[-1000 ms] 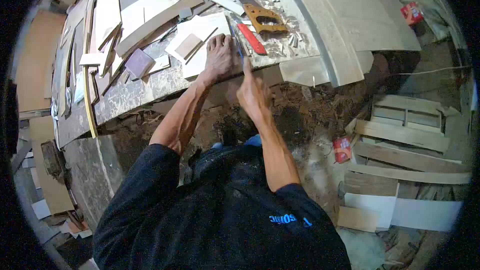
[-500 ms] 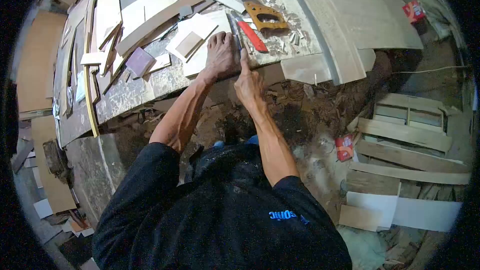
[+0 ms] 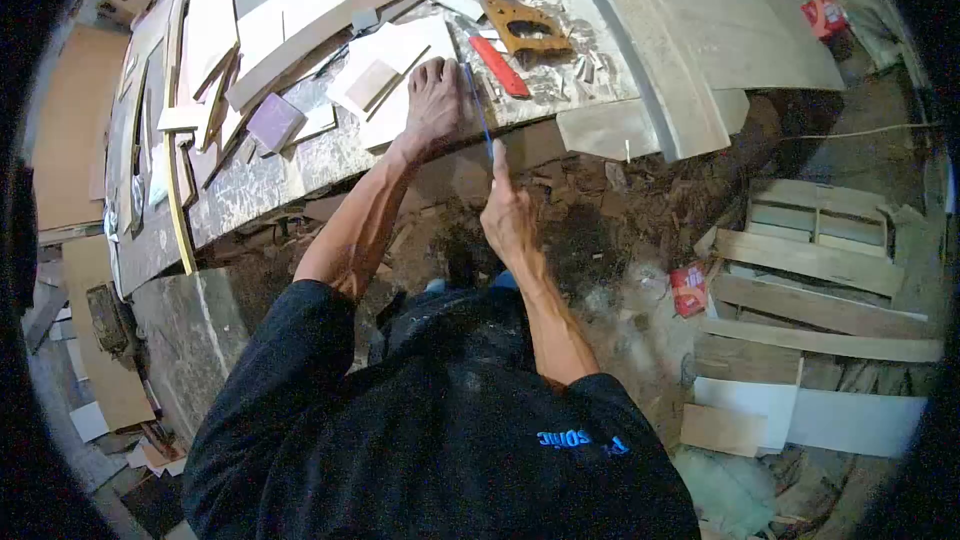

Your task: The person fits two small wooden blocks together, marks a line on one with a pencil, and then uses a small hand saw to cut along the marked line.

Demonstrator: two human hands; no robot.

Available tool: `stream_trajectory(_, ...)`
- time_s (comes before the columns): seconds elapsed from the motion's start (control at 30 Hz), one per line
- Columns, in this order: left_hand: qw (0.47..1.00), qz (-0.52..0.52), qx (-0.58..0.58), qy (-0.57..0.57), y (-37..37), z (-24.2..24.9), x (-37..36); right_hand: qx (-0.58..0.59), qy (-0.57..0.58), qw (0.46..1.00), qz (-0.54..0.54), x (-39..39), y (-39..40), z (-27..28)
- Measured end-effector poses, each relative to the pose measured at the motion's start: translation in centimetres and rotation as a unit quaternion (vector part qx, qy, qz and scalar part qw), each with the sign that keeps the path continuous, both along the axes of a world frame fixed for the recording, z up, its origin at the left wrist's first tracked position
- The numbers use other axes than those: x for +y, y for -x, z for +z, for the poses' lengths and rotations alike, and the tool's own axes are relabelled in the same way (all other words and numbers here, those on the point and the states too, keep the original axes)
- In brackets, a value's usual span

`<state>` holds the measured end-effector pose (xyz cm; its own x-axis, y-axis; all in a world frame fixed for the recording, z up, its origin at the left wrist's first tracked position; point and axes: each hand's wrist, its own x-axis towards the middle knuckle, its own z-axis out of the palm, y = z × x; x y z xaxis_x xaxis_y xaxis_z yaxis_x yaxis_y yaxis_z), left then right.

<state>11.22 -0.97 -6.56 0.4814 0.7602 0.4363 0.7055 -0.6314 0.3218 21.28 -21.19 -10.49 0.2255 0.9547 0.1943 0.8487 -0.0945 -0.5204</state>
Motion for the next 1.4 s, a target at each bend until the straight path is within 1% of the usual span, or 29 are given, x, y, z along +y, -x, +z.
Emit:
stream_trajectory(0.07, 1.000, -0.009, 0.000, -0.012, 0.0, -0.4, 0.3, 0.040, 0.095, 0.994, -0.037, -0.9, 1.6, 5.9)
stream_trajectory(0.17, 1.000, -0.021, 0.001, -0.004, 0.3, -0.2, -0.3, 0.071, 0.145, 0.984, -0.075, -1.3, 2.1, 8.1)
stream_trajectory(0.23, 1.000, -0.026, -0.002, -0.001, 0.4, -0.2, -0.5, 0.075, 0.154, 0.984, -0.057, -1.7, 2.2, 8.0)
stream_trajectory(0.27, 0.999, -0.028, 0.007, -0.021, 0.5, -0.4, -0.4, 0.076, 0.157, 0.983, -0.047, -1.7, 2.3, 7.9)
stream_trajectory(0.37, 0.999, -0.027, 0.006, -0.017, 0.4, -0.8, -0.1, 0.067, 0.104, 0.992, -0.033, -1.1, 2.1, 6.4)
stream_trajectory(0.47, 0.999, -0.030, -0.006, -0.016, 0.5, -0.6, -0.4, 0.077, 0.107, 0.991, -0.035, 2.8, 2.1, 8.6)
stream_trajectory(0.57, 0.999, -0.027, -0.011, -0.034, 0.5, -0.5, -0.5, 0.056, 0.097, 0.993, -0.029, 6.0, 1.7, 7.2)
stream_trajectory(0.6, 0.999, -0.030, -0.006, -0.022, 0.6, -0.6, -0.5, 0.074, 0.094, 0.993, -0.024, 5.9, 1.8, 7.4)
stream_trajectory(0.67, 0.999, -0.034, 0.004, -0.003, 0.5, -0.4, -0.1, 0.117, 0.054, 0.991, -0.026, 3.8, 2.2, 7.3)
stream_trajectory(0.7, 0.999, -0.033, -0.002, -0.013, 0.4, -0.4, 0.1, 0.137, 0.033, 0.990, -0.026, 2.4, 2.4, 7.0)
stream_trajectory(0.73, 0.999, -0.030, -0.007, -0.022, 0.3, -0.6, 0.1, 0.052, -0.029, 0.998, -0.023, 1.2, 2.7, 6.1)
stream_trajectory(0.77, 0.999, -0.026, -0.013, -0.029, 0.3, -0.9, 0.1, 0.060, 0.041, 0.997, -0.035, 0.7, 2.4, 5.4)
stream_trajectory(0.8, 0.999, -0.023, 0.002, -0.029, 0.5, -0.6, -0.2, 0.069, 0.112, 0.990, -0.047, 0.6, 2.6, 6.8)
stream_trajectory(0.83, 1.000, -0.026, 0.003, -0.004, 0.7, -0.3, -0.3, 0.079, 0.181, 0.978, -0.060, 0.4, 2.8, 7.5)
stream_trajectory(0.87, 0.999, -0.030, 0.005, 0.020, 0.7, 0.1, -0.5, 0.088, 0.049, 0.994, -0.030, 1.3, 2.6, 6.7)
stream_trajectory(0.9, 0.998, -0.035, 0.007, 0.044, 0.6, 0.3, -0.6, 0.080, 0.040, 0.996, -0.025, 3.0, 2.2, 6.1)
stream_trajectory(0.93, 0.998, -0.037, 0.010, 0.045, 0.6, 0.2, -0.6, 0.073, 0.031, 0.997, -0.019, 5.3, 2.0, 5.6)
stream_trajectory(1.0, 0.998, -0.043, 0.017, 0.044, 0.8, 0.2, -0.5, 0.057, 0.077, 0.995, -0.026, 6.9, 1.9, 8.3)
stream_trajectory(1.1, 0.998, -0.041, 0.009, 0.051, 0.6, 0.5, -0.7, 0.051, 0.045, 0.998, -0.012, 4.6, 1.8, 6.0)
stream_trajectory(1.13, 0.999, -0.033, 0.002, 0.009, 0.4, 0.1, -0.5, 0.067, 0.050, 0.996, -0.003, 3.0, 2.0, 5.7)
stream_trajectory(1.2, 0.997, -0.013, -0.010, -0.072, 0.3, -0.5, -0.4, 0.062, 0.094, 0.993, -0.032, 0.7, 2.5, 6.0)
stream_trajectory(1.23, 0.998, -0.016, -0.013, -0.066, 0.4, -0.6, -0.1, 0.060, 0.116, 0.990, -0.047, 0.3, 2.7, 6.1)
stream_trajectory(1.27, 0.998, -0.021, -0.015, -0.060, 0.4, -0.8, 0.0, 0.050, 0.079, 0.995, -0.038, 0.9, 2.2, 4.8)
stream_trajectory(1.33, 0.998, -0.029, -0.020, -0.050, 0.5, -0.4, -0.3, 0.038, 0.120, 0.991, -0.038, 4.0, 1.8, 7.2)
stream_trajectory(1.37, 0.999, -0.029, -0.014, -0.025, 0.5, -0.3, -0.4, 0.033, 0.140, 0.989, -0.036, 5.5, 1.9, 7.9)
stream_trajectory(1.4, 0.999, -0.031, -0.008, -0.002, 0.6, -0.2, -0.6, 0.016, 0.091, 0.995, -0.024, 6.3, 2.1, 7.5)
